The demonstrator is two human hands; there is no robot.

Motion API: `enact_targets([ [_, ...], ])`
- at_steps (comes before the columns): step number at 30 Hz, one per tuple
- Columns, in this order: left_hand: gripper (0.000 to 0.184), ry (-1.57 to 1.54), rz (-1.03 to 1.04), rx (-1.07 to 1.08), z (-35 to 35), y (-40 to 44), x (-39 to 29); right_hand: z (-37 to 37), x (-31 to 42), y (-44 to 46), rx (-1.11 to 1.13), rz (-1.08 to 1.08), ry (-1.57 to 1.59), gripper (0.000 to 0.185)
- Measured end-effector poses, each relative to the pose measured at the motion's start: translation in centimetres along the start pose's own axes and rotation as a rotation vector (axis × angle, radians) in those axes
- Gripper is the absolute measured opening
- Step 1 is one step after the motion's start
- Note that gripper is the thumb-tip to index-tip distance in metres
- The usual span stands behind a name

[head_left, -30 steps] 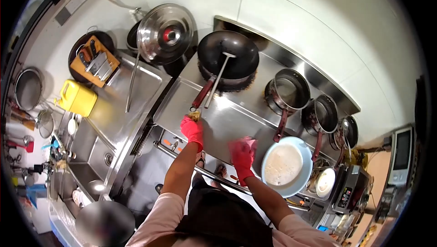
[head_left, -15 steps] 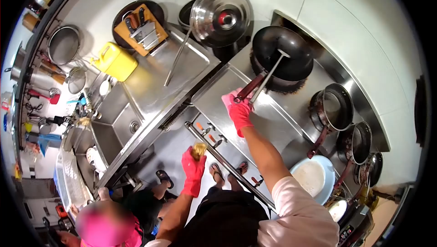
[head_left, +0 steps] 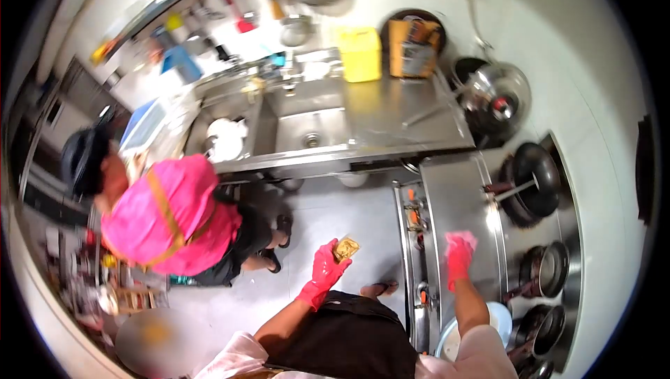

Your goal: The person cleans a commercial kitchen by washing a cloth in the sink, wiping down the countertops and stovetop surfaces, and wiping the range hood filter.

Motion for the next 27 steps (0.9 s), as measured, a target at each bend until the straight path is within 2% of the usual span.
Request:
enact_targets([
  [1, 0.078, -0.003, -0.017, -0.023, -1.9, -1.2, 0.9, -0.5, -4.2, -0.5, -0.015, 0.288, 0.264, 0.01],
  [2, 0.077, -0.014, -0.034, -0.045, -3.5, -2.5, 1.6, -0.2, -7.8, 0.1, -0.017, 0.353, 0.476, 0.016],
  [5, 0.078, -0.021, -0.115, -0.154, -9.4, -7.4, 4.8, 1.0, 4.1, -6.0, -0.106, -0.796, -0.993, 0.012],
  [8, 0.075, -0.067, -0.182, -0.244, -15.7, -12.8, 8.6, 5.7, 2.3, -9.3, -0.016, -0.562, -0.806, 0.017],
  [9, 0.077, 0.004, -0.078, -0.345, -17.4, -15.0, 10.0, 9.2, 2.1, -10.9, 0.138, -0.607, -0.759, 0.017],
  [10, 0.079, 0.052, -0.118, -0.354, -19.4, -17.1, 10.9, 12.2, 2.1, -13.3, 0.292, -0.641, -0.713, 0.018],
  [12, 0.077, 0.075, -0.203, -0.401, -23.3, -21.1, 13.2, 17.9, 3.0, -21.2, 0.508, -0.319, -0.393, 0.019],
  [14, 0.079, 0.056, -0.329, -0.449, -26.7, -24.9, 15.4, 24.6, 4.5, -30.2, 0.703, -0.739, -0.438, 0.02],
  [15, 0.08, 0.024, -0.42, -0.453, -28.2, -26.9, 16.7, 25.9, 9.7, -36.4, 0.934, -0.497, -0.513, 0.022],
  [16, 0.08, -0.008, -0.511, -0.456, -29.5, -28.8, 17.9, 27.9, 11.5, -41.2, 1.018, -0.483, -0.411, 0.024],
  [17, 0.081, 0.086, -0.507, -0.509, -30.5, -30.9, 18.9, 29.4, 12.9, -45.4, 1.101, -0.462, -0.31, 0.027],
  [19, 0.079, 0.118, -0.552, -0.623, -32.6, -34.2, 20.7, 31.0, 17.9, -53.7, 1.32, -0.484, -0.271, 0.032],
  [21, 0.075, 0.164, -0.56, -0.707, -34.4, -36.4, 21.6, 32.5, 21.9, -60.1, 1.48, -0.738, -0.22, 0.031],
  [23, 0.074, 0.169, -0.569, -0.747, -36.2, -37.3, 22.3, 33.6, 24.5, -64.9, 1.609, -0.516, -0.086, 0.029],
  [26, 0.073, 0.18, -0.61, -0.809, -38.8, -37.6, 23.8, 37.7, 25.2, -70.5, 1.724, -0.701, -0.038, 0.031],
  [27, 0.074, 0.171, -0.634, -0.826, -39.7, -37.5, 24.4, 39.0, 25.1, -72.2, 1.778, -0.573, -0.053, 0.033],
])
Point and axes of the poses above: each hand's wrist, its own y-axis towards the middle knuckle, its own z-axis out of the palm, x = y × z, the point moved 7 cm from there along y, towards the middle knuckle, and after that the axes turned 7 degrees about -x, right-handed, at the moved point
